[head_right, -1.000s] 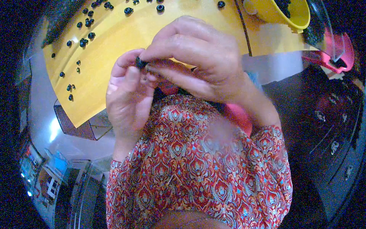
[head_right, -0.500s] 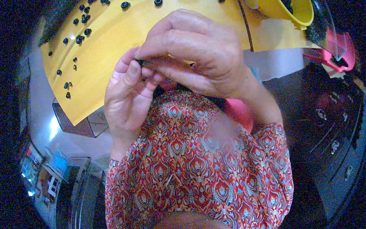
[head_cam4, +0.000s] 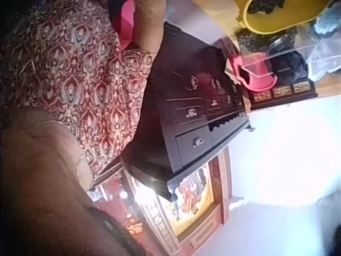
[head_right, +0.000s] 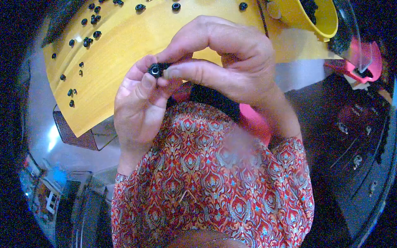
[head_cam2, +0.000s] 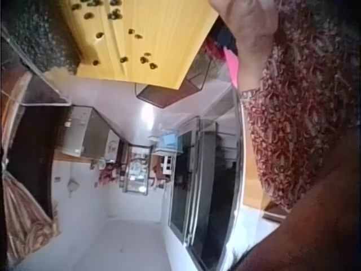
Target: Assembling small black plastic grommets or fasteners by hand at a table.
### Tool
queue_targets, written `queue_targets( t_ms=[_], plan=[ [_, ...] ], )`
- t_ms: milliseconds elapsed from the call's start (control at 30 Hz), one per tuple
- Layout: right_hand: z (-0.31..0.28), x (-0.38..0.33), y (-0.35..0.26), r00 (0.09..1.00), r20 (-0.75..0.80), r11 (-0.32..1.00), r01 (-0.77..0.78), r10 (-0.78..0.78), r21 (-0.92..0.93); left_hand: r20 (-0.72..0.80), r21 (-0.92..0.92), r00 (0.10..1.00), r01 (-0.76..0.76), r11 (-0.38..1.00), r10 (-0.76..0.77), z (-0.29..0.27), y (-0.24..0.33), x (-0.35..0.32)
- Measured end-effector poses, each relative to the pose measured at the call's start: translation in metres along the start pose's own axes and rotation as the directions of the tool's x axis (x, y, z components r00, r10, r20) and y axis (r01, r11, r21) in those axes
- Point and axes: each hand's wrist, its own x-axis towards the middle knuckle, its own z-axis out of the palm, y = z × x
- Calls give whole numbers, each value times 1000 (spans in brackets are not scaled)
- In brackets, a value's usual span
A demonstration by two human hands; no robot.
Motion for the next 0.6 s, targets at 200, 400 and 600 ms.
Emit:
queue_targets(
  t_ms=[200,400,600],
  plan=[
    [5,3,-3,999,12,999,-50,50,-3,-6,-86,1000,-7,996,6,-3,-1,5],
    [7,7,-4,996,16,995,-86,86,-52,-6,-99,1000,-24,995,23,-8,-3,9],
    [9,8,-4,995,20,992,-93,95,-89,12,-34,992,-128,991,128,-8,-2,10]
  ],
)
